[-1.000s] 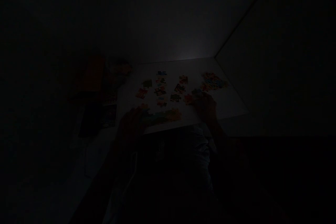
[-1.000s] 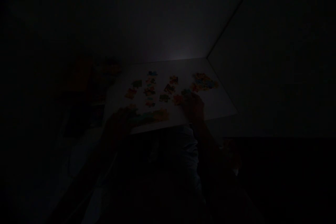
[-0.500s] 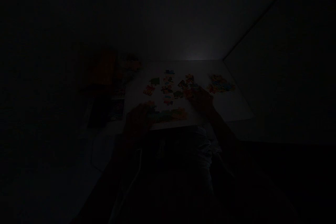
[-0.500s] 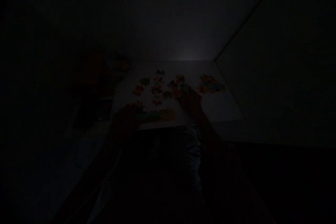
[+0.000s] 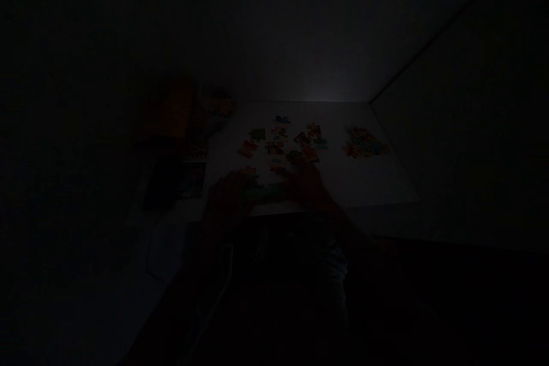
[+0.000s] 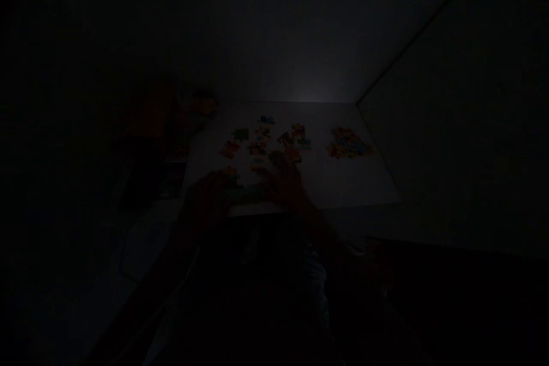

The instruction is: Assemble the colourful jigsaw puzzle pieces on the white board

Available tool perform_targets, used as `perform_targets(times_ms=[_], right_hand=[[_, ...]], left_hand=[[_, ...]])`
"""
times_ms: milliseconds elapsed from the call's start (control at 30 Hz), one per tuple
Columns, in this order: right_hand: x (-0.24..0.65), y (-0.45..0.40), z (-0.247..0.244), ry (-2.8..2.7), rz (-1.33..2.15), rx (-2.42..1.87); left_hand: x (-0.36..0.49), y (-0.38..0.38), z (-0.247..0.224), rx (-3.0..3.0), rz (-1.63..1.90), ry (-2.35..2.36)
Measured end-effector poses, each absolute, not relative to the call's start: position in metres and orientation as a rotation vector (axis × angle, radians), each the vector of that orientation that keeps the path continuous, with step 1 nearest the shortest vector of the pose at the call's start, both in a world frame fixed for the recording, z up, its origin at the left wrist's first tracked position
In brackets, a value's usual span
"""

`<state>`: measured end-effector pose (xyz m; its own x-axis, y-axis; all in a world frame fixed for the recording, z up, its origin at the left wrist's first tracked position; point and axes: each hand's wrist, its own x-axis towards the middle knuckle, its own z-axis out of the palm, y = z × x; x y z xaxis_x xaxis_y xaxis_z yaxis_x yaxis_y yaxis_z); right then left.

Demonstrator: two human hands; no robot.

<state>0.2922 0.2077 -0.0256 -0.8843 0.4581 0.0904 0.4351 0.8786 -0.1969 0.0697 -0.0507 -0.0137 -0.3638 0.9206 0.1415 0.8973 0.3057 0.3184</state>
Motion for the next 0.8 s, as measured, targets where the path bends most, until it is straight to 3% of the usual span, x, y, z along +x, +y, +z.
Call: perform_targets(times_ms=[300,800], right_hand=[[0.254,0.223,-0.009,-2.964,0.272,-0.834],[0.365,0.259,-0.028,-2.754,0.244,-1.165]], left_hand=[[0.072,-0.052,-0.017,1.768,0.541,2.514],[0.069,-0.05,-0.022,1.727,0.694,2.482]])
